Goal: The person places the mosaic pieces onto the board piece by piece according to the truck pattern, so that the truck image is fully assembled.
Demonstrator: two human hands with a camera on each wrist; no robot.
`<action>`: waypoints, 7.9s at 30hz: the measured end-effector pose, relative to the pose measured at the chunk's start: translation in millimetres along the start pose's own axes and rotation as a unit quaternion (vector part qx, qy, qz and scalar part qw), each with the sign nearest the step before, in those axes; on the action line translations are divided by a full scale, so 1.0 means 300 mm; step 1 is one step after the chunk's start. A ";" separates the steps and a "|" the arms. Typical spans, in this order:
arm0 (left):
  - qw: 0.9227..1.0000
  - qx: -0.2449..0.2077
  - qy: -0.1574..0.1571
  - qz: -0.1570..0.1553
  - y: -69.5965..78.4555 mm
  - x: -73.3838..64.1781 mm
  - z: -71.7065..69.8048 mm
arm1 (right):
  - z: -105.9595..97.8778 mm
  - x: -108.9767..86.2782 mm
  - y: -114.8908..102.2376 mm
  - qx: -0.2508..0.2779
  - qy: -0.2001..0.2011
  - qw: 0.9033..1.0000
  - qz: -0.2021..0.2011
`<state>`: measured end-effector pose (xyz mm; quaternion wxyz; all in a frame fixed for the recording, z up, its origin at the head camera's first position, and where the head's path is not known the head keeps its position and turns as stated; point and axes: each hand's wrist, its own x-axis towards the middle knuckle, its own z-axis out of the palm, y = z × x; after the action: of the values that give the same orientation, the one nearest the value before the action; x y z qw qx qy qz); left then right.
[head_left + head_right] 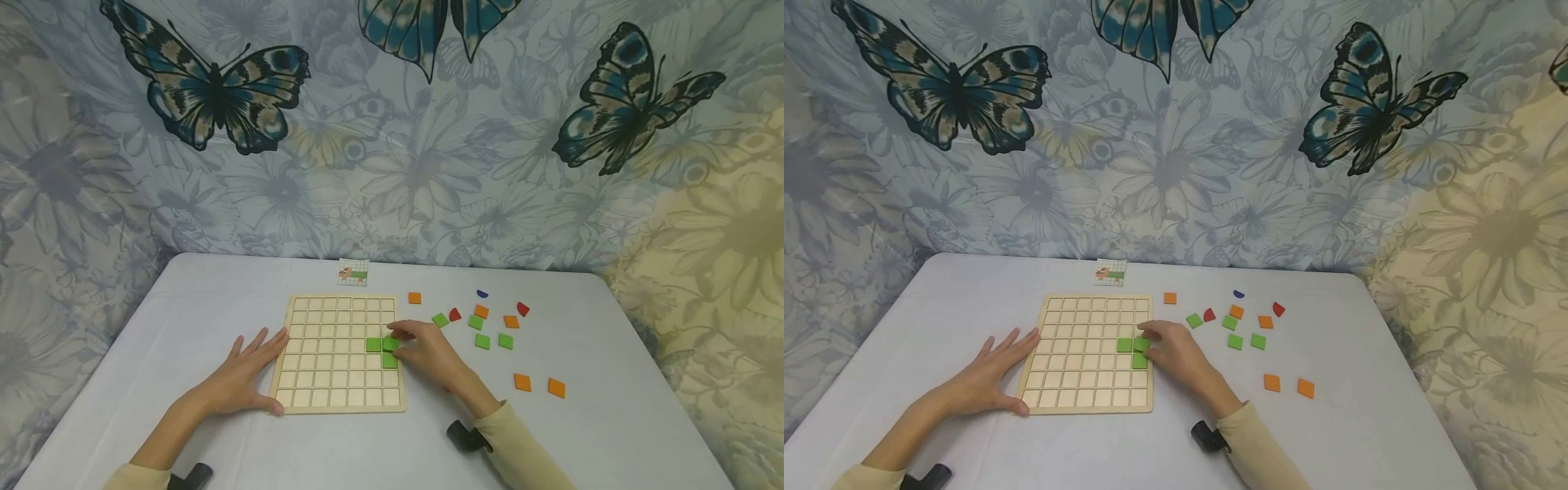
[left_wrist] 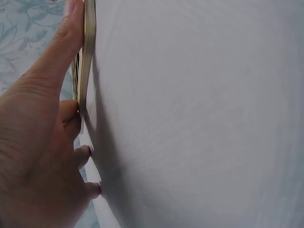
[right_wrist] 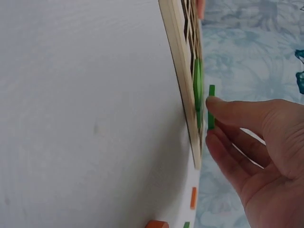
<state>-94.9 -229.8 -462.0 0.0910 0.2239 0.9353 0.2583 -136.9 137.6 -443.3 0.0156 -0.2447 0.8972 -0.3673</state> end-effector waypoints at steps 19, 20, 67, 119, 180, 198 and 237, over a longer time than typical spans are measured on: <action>1.000 0.002 0.006 0.002 0.000 -0.003 0.003 | 0.034 -0.016 -0.030 0.017 -0.050 0.997 -0.050; 1.000 0.001 0.006 0.001 0.001 -0.003 0.003 | 0.037 -0.016 -0.031 0.017 -0.052 0.997 -0.051; 1.000 0.000 0.003 0.009 0.002 -0.007 -0.002 | 0.056 0.003 -0.052 -0.028 -0.076 0.994 -0.071; 1.000 0.005 0.002 -0.005 0.003 0.002 -0.001 | 0.047 0.007 -0.056 -0.025 -0.083 0.994 -0.069; 1.000 0.001 0.004 0.001 0.003 -0.002 -0.004 | -0.132 -0.009 0.083 -0.049 0.009 0.999 -0.019; 1.000 0.000 0.018 0.010 0.007 -0.006 -0.004 | -0.195 0.020 0.137 -0.099 -0.024 0.993 0.059; 1.000 0.000 0.017 0.008 0.012 -0.004 -0.007 | -0.206 0.012 0.153 -0.091 -0.013 0.995 0.039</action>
<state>-93.1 -228.4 -458.2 0.0728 0.2266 0.9350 0.2630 -172.4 204.2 -428.2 0.0189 -0.2142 0.9357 -0.2797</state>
